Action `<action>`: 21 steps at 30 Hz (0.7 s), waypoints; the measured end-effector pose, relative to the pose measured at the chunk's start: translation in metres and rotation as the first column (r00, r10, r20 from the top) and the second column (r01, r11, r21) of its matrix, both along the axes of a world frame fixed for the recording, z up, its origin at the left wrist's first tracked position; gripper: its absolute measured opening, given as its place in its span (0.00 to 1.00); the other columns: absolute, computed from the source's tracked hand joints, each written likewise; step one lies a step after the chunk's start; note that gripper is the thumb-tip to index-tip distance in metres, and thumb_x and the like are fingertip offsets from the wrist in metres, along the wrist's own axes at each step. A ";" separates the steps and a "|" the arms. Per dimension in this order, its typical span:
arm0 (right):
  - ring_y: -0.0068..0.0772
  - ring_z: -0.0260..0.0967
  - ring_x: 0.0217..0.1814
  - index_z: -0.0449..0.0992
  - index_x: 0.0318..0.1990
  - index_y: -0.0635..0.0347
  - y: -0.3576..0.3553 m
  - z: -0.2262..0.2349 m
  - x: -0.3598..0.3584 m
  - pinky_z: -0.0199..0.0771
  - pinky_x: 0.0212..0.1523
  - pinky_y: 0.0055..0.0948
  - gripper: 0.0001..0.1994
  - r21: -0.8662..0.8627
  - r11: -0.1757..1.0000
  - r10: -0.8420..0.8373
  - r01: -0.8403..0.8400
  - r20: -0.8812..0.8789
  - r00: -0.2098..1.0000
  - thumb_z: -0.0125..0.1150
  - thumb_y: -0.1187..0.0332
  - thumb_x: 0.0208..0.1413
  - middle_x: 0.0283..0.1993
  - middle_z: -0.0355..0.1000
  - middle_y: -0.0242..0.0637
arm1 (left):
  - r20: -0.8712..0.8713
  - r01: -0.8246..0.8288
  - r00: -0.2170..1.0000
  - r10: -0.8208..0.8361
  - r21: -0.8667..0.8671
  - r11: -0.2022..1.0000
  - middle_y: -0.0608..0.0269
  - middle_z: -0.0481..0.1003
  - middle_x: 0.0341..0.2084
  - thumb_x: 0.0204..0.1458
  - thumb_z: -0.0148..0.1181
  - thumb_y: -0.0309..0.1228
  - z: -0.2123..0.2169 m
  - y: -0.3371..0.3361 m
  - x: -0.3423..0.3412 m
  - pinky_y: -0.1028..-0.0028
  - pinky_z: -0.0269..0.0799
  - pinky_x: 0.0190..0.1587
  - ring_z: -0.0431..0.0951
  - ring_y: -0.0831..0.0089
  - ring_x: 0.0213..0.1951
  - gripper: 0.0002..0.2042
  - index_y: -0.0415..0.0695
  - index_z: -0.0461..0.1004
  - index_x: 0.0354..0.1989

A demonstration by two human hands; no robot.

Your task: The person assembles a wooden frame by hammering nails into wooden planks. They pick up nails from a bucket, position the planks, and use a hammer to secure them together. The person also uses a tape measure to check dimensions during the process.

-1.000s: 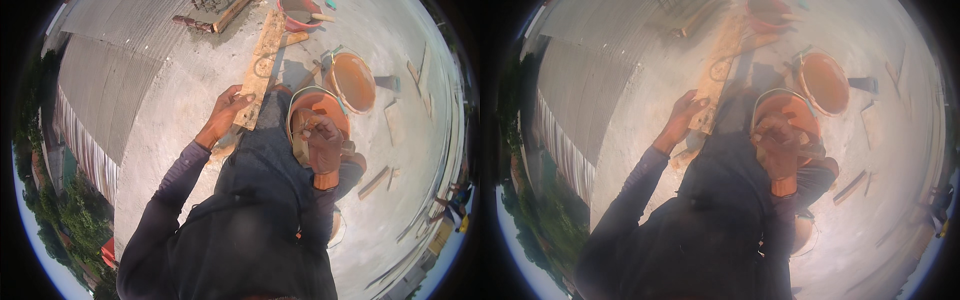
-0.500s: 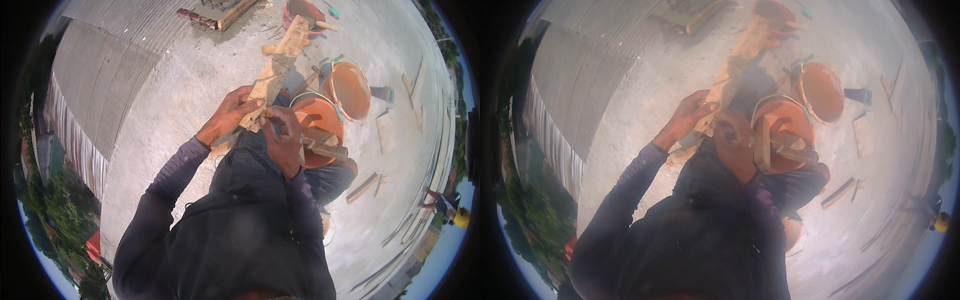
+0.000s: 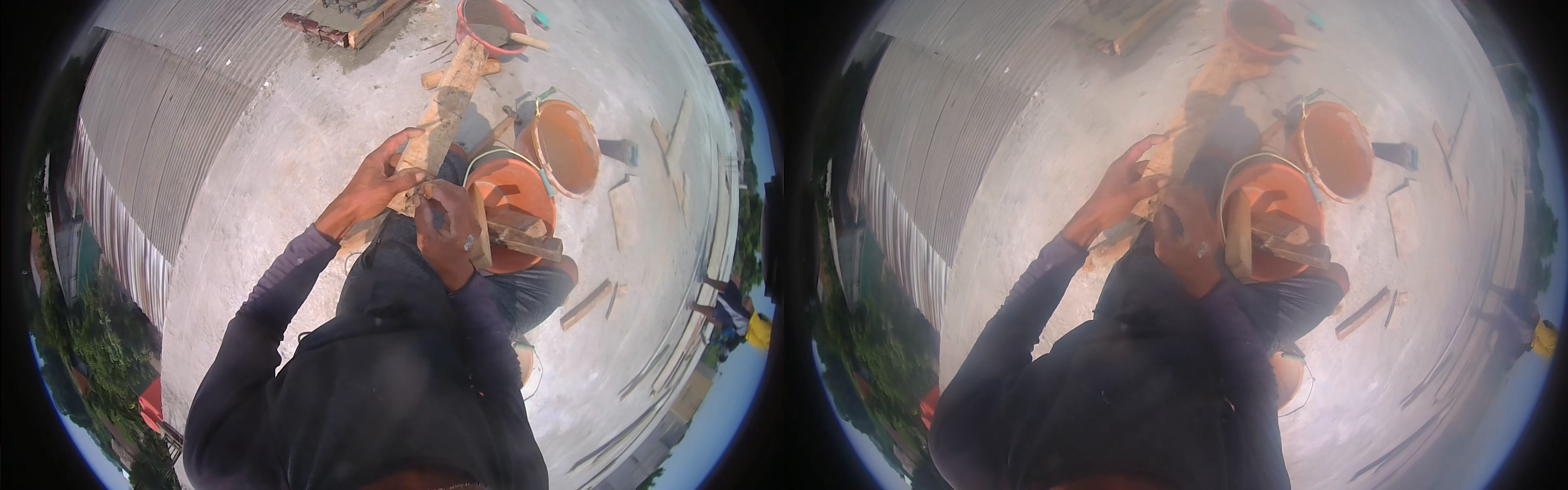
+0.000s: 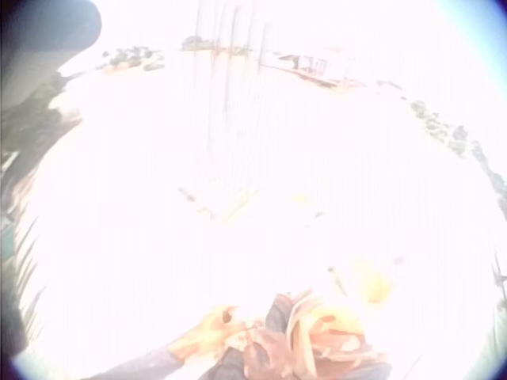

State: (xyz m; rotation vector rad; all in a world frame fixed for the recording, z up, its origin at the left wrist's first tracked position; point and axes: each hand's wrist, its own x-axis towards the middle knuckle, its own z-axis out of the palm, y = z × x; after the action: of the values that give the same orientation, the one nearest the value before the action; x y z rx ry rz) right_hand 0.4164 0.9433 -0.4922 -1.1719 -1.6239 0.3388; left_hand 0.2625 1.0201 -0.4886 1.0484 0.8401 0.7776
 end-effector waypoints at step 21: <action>0.48 0.79 0.46 0.73 0.49 0.64 0.004 -0.004 -0.002 0.82 0.45 0.38 0.16 0.099 0.994 -0.055 0.051 0.036 0.998 0.66 0.82 0.52 0.47 0.79 0.49 | 0.023 0.042 0.998 -0.055 0.367 0.929 0.48 0.54 0.76 0.55 0.59 0.18 -0.033 0.004 -0.011 0.65 0.72 0.60 0.79 0.70 0.57 0.10 0.40 0.84 0.40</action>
State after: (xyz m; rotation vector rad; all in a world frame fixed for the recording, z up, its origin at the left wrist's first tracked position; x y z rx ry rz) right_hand 0.4144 0.9472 -0.4967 -1.1510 -1.6211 0.2012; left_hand 0.2519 1.0237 -0.5211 1.3781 0.6496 0.9294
